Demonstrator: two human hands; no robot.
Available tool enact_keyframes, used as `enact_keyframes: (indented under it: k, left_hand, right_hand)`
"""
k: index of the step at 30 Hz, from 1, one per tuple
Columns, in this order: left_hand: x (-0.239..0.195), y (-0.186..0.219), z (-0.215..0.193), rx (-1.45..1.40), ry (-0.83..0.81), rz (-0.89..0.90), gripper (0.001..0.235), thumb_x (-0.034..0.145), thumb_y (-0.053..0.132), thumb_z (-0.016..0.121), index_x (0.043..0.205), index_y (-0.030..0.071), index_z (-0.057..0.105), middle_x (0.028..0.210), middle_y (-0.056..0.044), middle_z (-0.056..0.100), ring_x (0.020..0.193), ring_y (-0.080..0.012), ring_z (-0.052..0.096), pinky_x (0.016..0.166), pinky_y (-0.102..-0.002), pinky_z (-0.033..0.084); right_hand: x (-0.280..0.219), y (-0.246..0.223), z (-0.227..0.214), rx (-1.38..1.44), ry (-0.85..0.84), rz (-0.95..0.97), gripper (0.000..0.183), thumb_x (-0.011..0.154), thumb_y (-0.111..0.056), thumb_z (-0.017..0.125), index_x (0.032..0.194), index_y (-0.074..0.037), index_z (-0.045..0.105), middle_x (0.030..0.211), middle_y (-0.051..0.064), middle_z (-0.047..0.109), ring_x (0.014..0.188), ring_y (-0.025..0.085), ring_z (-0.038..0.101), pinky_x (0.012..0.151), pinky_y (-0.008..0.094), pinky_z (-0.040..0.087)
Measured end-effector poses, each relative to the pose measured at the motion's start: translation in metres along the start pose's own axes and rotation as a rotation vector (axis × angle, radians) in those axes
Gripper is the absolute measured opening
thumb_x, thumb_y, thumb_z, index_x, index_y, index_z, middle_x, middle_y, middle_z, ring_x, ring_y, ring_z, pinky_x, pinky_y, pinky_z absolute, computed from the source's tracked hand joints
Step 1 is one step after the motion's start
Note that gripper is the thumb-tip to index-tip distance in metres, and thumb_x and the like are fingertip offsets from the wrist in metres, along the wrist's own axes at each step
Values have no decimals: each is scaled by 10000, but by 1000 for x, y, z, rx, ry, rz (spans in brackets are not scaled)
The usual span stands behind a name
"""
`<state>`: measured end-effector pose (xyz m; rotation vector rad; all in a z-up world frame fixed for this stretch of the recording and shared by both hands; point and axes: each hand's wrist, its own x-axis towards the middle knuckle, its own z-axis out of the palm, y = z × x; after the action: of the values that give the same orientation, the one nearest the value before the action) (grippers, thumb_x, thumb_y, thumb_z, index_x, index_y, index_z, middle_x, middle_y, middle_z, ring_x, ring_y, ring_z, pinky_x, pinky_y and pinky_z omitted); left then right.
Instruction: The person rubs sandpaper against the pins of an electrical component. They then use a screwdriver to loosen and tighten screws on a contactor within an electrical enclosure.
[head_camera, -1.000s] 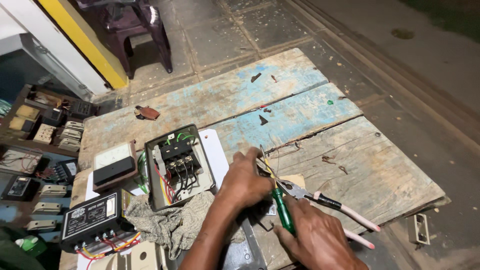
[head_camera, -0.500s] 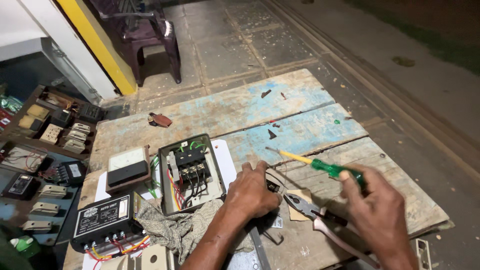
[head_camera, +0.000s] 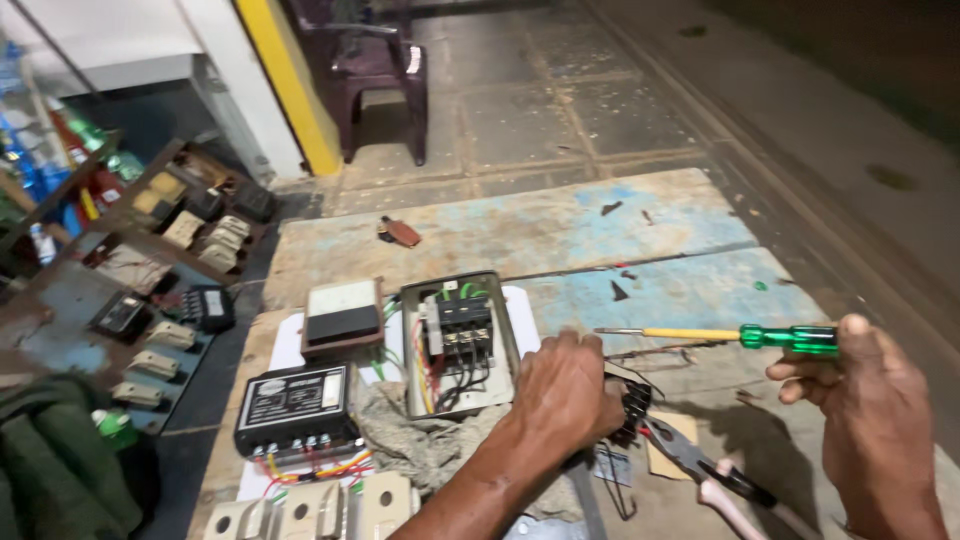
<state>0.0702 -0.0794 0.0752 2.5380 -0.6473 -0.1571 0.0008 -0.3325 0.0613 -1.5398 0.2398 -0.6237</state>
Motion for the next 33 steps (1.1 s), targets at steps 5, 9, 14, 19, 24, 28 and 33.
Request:
enact_keyframes:
  k: [5, 9, 14, 19, 24, 28, 33]
  left_hand:
    - [-9, -35, -27, -165, 332, 163, 201, 914, 29, 556, 1076, -20, 666, 970, -209, 659, 911, -357, 658, 857, -468, 551]
    - [-5, -76, -63, -92, 529, 175, 179, 833, -3, 612, 982, 46, 698, 984, -173, 653, 1009, -348, 615, 974, -477, 493]
    - [-18, -114, -105, 10, 242, -26, 359, 766, 33, 693, 1124, 64, 706, 1246, -153, 608, 1225, -320, 515, 1156, -535, 247]
    - [-23, -121, -95, -47, 103, -36, 564, 755, 157, 788, 1295, 95, 642, 1437, -152, 506, 1373, -318, 418, 1186, -499, 268]
    - [-17, -126, -88, -91, 69, -7, 610, 719, 133, 782, 1312, 209, 662, 1491, -112, 488, 1391, -311, 407, 1162, -524, 268]
    - [-16, -128, -86, -45, 19, 0, 677, 684, 102, 784, 1324, 285, 660, 1546, -106, 432, 1394, -318, 382, 1161, -542, 245]
    - [-16, -125, -88, -75, -40, -25, 604, 739, 146, 785, 1305, 324, 674, 1557, -80, 414, 1415, -295, 343, 1164, -551, 226]
  right_hand:
    - [10, -36, 54, -70, -103, -123, 420, 1147, -449, 454, 1103, -37, 522, 937, 152, 637, 829, 224, 670, 662, 332, 537]
    - [14, -63, 107, -285, -183, -272, 469, 1101, -484, 432, 992, -42, 547, 861, 129, 663, 730, 184, 691, 559, 307, 567]
    - [15, -81, 149, -573, -204, -348, 456, 1077, -464, 472, 947, -43, 590, 691, 93, 701, 596, 160, 655, 505, 308, 519]
    - [14, -81, 155, -589, -202, -325, 455, 1096, -442, 483, 941, -30, 599, 683, 93, 692, 604, 144, 677, 509, 293, 541]
    - [15, -77, 154, -602, -192, -347, 441, 1118, -423, 497, 960, -26, 604, 673, 98, 677, 605, 152, 660, 518, 293, 518]
    - [19, -74, 159, -632, -195, -362, 462, 1112, -440, 503, 914, -33, 595, 653, 90, 664, 590, 138, 666, 489, 281, 518]
    - [24, -75, 164, -690, -168, -339, 480, 1097, -482, 487, 890, -61, 587, 628, 69, 643, 563, 124, 667, 441, 271, 526]
